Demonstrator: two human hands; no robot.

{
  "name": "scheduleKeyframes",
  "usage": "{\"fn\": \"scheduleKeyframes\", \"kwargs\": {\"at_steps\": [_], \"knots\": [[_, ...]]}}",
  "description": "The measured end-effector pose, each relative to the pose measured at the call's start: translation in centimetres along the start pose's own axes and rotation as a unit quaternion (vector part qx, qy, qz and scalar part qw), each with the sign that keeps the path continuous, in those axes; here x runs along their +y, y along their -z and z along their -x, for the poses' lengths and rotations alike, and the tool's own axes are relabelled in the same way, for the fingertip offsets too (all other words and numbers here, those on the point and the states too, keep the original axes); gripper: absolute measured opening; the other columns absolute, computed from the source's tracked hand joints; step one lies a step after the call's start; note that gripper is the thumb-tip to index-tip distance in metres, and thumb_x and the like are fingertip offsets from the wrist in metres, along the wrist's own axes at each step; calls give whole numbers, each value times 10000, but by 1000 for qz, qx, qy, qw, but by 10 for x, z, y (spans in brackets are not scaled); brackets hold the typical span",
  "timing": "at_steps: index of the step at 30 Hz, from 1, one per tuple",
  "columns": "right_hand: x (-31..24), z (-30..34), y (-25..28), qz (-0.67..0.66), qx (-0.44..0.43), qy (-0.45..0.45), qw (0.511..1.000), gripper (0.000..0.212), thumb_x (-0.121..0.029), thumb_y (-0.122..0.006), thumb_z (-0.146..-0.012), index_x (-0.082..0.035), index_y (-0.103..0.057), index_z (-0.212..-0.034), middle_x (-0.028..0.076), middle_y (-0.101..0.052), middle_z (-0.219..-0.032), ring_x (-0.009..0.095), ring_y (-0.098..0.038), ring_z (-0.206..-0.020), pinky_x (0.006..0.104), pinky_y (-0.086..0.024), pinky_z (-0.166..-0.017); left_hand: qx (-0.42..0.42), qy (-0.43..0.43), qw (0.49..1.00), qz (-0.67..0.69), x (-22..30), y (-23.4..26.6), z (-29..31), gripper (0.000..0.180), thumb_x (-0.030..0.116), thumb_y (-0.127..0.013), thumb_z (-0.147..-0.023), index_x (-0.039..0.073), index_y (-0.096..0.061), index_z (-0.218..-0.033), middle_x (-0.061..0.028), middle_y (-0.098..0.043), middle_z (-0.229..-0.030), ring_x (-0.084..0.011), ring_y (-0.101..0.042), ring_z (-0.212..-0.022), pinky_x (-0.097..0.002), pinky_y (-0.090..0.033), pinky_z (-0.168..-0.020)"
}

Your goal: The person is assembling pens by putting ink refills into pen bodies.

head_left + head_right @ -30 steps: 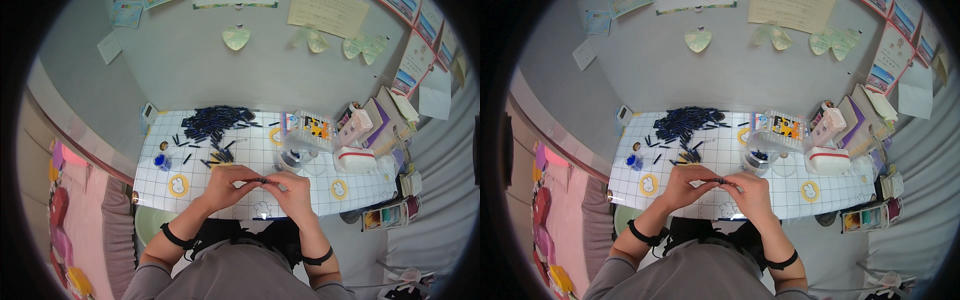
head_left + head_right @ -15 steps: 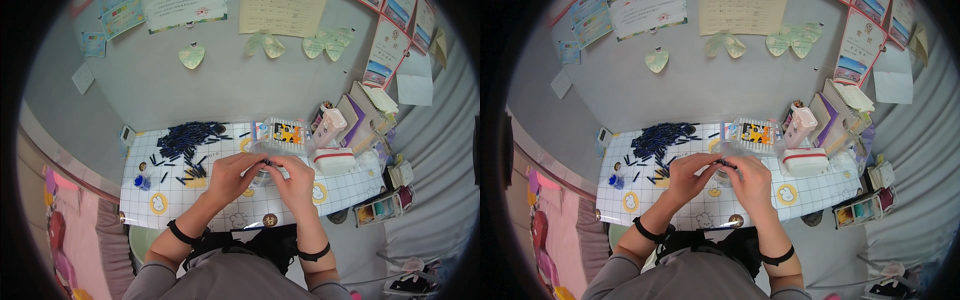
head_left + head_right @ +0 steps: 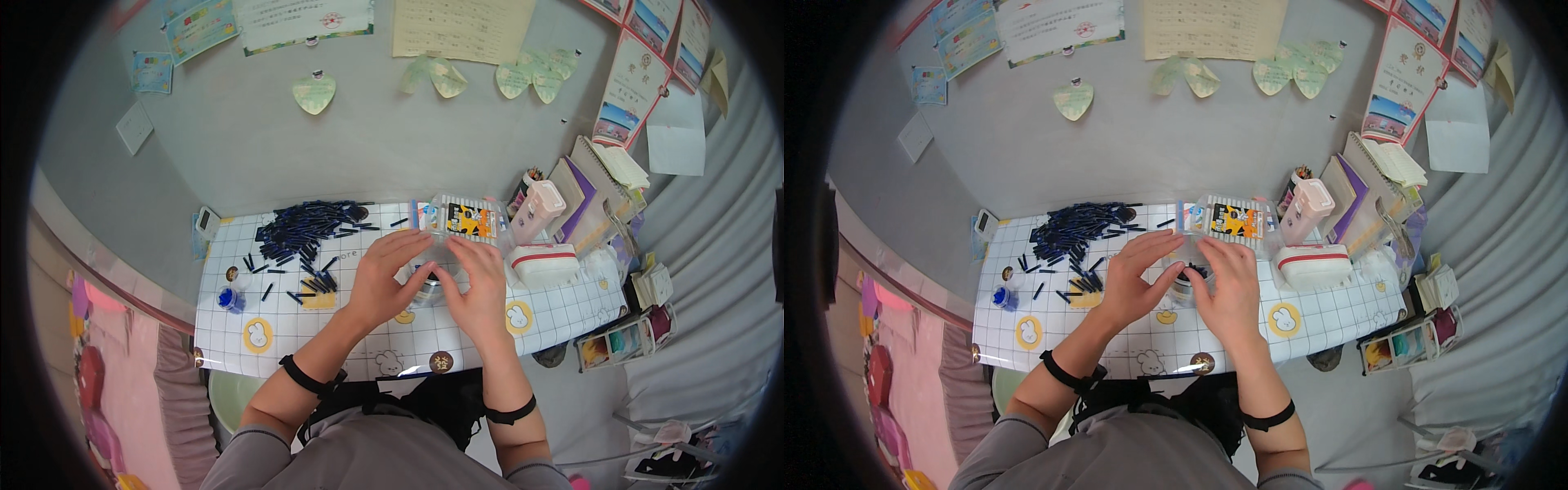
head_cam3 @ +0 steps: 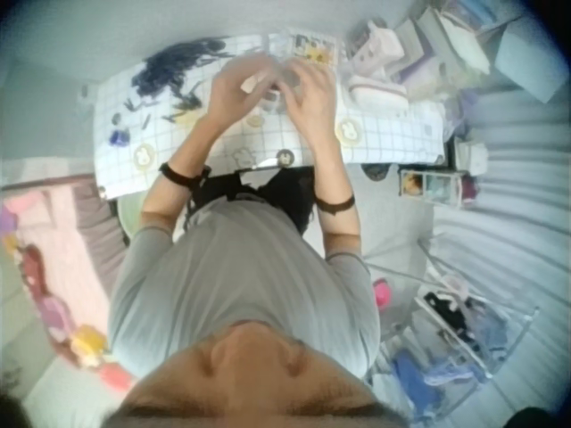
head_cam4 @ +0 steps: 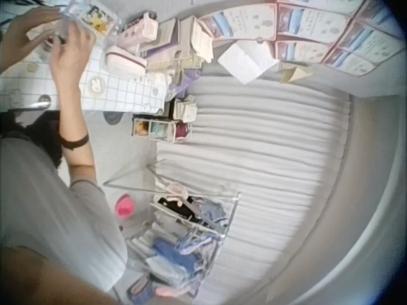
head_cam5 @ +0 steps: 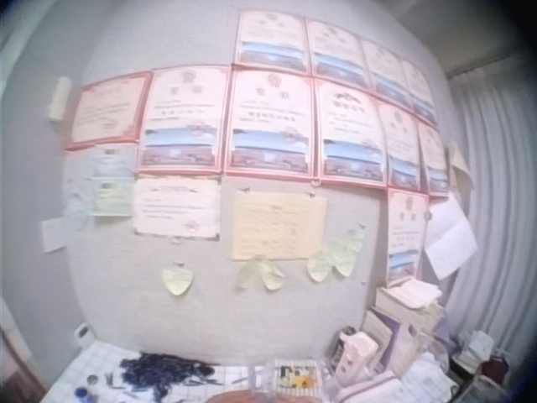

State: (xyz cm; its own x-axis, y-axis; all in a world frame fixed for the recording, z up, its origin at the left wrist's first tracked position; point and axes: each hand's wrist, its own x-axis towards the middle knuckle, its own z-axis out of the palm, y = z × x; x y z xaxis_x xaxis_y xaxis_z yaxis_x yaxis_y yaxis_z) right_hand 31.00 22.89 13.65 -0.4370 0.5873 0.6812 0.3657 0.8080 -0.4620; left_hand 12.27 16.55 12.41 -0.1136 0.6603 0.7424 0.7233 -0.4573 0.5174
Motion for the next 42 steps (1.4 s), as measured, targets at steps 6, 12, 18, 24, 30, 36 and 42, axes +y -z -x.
{"fn": "scheduleKeyframes", "kwargs": {"at_steps": [6, 12, 18, 24, 30, 36, 42], "knots": [[-43, -9, -4, -28, 9, 22, 999, 487, -128, -853, -915, -20, -693, -1362, 134, -677, -1428, 378, -600, -1272, 479, -509, -1090, 38, 15, 999, 5, 4, 35, 8, 401, 88, -851, -919, 55, -772, -1311, -139, -774, -1310, -368, -719, -1239, -463, -566, -1068], [-79, -2, -57, -107, -66, 51, 991, 540, -142, -835, -946, -20, -635, -1432, 174, -648, -1454, 404, -599, -1310, 485, -494, -1121, 20, 70, 993, -96, -18, 88, 46, 492, 49, -831, -927, 25, -693, -1399, -179, -693, -1412, -395, -656, -1319, -459, -547, -1090], [-76, 32, -142, -89, -280, -8, 956, 715, -283, -755, -1043, 56, -461, -1600, 318, -442, -1649, 502, -445, -1526, 527, -413, -1257, -34, 190, 957, -218, -54, 140, 128, 531, 99, -796, -954, 15, -645, -1456, -240, -592, -1525, -486, -537, -1425, -556, -455, -1186], [-76, 59, -208, 45, -346, 40, 936, 758, -324, -707, -1064, 38, -405, -1658, 315, -313, -1740, 532, -346, -1589, 547, -334, -1309, -145, 234, 911, -309, -76, 151, 173, 532, 188, -683, -1046, 41, -590, -1549, -223, -485, -1675, -526, -374, -1575, -619, -288, -1317], [-83, 67, -212, 63, -393, 91, 913, 825, -352, -672, -1074, 25, -312, -1714, 256, -223, -1808, 453, -219, -1674, 545, -215, -1365, -200, 203, 923, -259, -87, 135, 186, 586, 106, -629, -1046, -22, -500, -1604, -236, -458, -1706, -405, -406, -1604, -510, -307, -1337], [-75, 68, -187, -5, -412, 90, 907, 769, -316, -649, -1087, 72, -350, -1679, 261, -254, -1799, 424, -245, -1674, 522, -219, -1369, -175, 191, 954, -152, -79, 131, 178, 597, 8, -614, -1027, -31, -478, -1608, -237, -475, -1691, -437, -448, -1568, -492, -354, -1325], [-59, 69, -162, -129, -398, 36, 908, 687, -243, -689, -1071, 73, -433, -1624, 250, -295, -1784, 433, -321, -1637, 494, -328, -1329, -174, 246, 953, -26, -69, 132, 162, 642, -22, -738, -946, -15, -529, -1553, -243, -518, -1642, -473, -570, -1432, -449, -508, -1206]]}}
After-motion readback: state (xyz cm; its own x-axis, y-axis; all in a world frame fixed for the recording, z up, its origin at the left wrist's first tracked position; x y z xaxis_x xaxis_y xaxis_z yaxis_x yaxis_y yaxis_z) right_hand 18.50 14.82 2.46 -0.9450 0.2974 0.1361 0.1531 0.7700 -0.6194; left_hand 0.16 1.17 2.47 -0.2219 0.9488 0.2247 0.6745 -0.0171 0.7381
